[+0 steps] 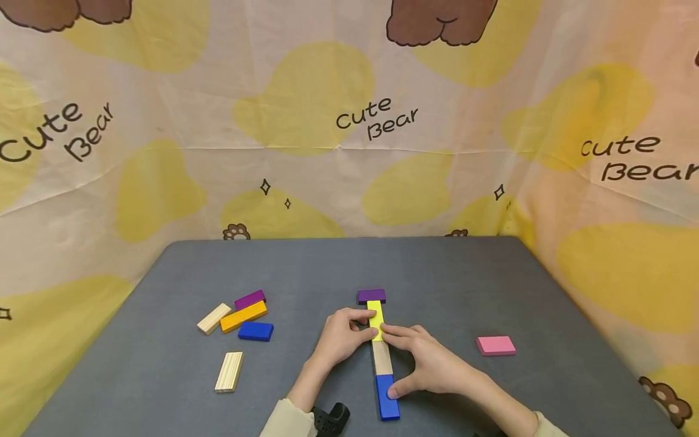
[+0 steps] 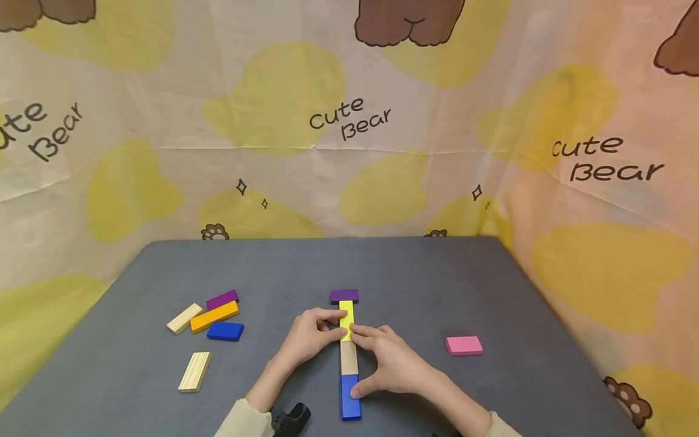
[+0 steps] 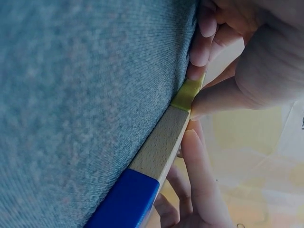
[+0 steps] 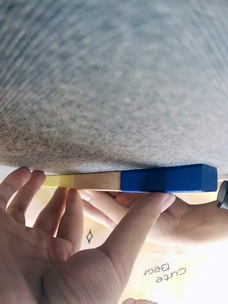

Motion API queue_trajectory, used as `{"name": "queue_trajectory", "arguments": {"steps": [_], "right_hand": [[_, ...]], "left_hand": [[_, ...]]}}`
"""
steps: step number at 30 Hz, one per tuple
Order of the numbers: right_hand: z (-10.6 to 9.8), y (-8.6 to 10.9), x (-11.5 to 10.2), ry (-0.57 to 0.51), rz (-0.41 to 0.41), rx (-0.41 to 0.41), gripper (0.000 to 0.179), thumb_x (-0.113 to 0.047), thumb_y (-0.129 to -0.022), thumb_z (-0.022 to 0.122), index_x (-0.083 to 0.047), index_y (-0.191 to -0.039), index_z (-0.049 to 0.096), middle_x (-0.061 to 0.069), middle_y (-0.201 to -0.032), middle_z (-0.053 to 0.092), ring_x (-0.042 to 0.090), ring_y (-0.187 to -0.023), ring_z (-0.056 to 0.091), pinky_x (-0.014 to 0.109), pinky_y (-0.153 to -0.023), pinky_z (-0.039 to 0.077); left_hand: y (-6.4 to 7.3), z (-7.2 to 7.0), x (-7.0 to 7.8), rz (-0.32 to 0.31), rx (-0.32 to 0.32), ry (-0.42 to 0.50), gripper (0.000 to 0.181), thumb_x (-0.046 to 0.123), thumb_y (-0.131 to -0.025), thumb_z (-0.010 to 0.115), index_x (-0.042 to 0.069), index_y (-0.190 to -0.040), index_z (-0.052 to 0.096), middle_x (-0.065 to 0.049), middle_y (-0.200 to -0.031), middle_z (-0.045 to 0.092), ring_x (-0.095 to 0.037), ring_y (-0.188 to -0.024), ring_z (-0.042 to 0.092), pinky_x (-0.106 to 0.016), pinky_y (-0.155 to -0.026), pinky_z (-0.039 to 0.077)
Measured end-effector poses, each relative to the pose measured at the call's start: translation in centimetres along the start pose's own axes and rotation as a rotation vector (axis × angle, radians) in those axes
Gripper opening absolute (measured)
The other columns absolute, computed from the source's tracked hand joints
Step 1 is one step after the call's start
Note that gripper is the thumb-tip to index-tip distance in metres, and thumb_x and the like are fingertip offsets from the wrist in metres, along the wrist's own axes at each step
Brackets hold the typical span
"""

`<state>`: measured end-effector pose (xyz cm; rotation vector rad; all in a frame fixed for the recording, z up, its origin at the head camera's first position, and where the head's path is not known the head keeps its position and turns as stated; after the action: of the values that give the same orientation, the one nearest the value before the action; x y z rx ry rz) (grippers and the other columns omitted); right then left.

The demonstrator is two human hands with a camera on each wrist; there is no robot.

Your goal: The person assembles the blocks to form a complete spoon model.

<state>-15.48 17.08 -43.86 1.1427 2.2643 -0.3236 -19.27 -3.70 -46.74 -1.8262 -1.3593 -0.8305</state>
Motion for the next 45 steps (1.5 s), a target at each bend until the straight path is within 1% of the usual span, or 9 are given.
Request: {"name": "queue_trajectory", "arguments": {"steps": [19, 29, 33, 38, 45], "right_hand": [[-0.11, -0.08, -0.03, 0.01, 0.017, 0.0, 0.093, -0.057, -0.069, 0.084, -0.011, -0.144, 0.052, -0.001, -0.15, 0.041, 0.021, -0.119, 0.04, 0.051, -0.095, 0.042], [0.1, -0.05, -0.05, 0.01, 0.007, -0.002, 0.093, -0.056, -0.069, 0.084, -0.01, -0.144, 0.053, 0.001, -0.15, 0.038, 0.025, -0.126, 0.037, 0.054, -0.096, 0.041], [0.18, -0.19, -0.11, 0.002, 0.003, 0.008, 0.091, -0.055, -0.069, 0.084, -0.009, -0.142, 0.054, -0.003, -0.145, 0.04, 0.024, -0.125, 0.037, 0.052, -0.096, 0.042], [0.3, -0.26, -0.3, -0.01, -0.02, 0.008, 0.085, -0.05, -0.07, 0.086, -0.007, -0.138, 0.058, -0.009, -0.136, 0.044, 0.019, -0.12, 0.039, 0.046, -0.096, 0.043], [0.25, -0.23, -0.41, -0.004, -0.022, 0.008, 0.083, -0.049, -0.07, 0.086, -0.008, -0.137, 0.059, -0.009, -0.136, 0.045, 0.019, -0.119, 0.039, 0.045, -0.095, 0.044]], "left_hand": [[-0.3, 0.07, 0.0, 0.0, 0.004, 0.001, 0.031, 0.019, -0.083, 0.081, 0.014, -0.113, 0.076, 0.002, -0.091, 0.063, -0.01, -0.064, 0.05, -0.027, -0.055, 0.042], [-0.14, 0.16, -0.16, 0.001, 0.0, -0.003, 0.03, 0.019, -0.083, 0.081, 0.014, -0.112, 0.076, 0.002, -0.09, 0.063, -0.011, -0.064, 0.049, -0.027, -0.055, 0.041], [-0.13, 0.12, -0.21, 0.003, 0.006, -0.007, 0.031, 0.019, -0.083, 0.081, 0.014, -0.113, 0.076, 0.002, -0.091, 0.063, -0.011, -0.064, 0.049, -0.027, -0.055, 0.041], [-0.1, 0.06, -0.28, -0.003, 0.006, -0.013, 0.032, 0.02, -0.083, 0.081, 0.014, -0.114, 0.076, 0.002, -0.091, 0.063, -0.011, -0.065, 0.05, -0.027, -0.056, 0.042], [-0.13, 0.01, -0.2, -0.001, 0.005, -0.006, 0.031, 0.019, -0.083, 0.081, 0.013, -0.113, 0.076, 0.002, -0.09, 0.063, -0.011, -0.065, 0.049, -0.027, -0.055, 0.041]]}}
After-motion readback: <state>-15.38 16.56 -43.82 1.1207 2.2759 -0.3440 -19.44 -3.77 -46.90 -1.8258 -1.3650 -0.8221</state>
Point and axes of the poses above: each hand's wrist, its own y-axis away from the middle knuckle, its own z-axis out of the palm, x = y × z, the point moved 1 cm from there along -y, towards the middle knuckle
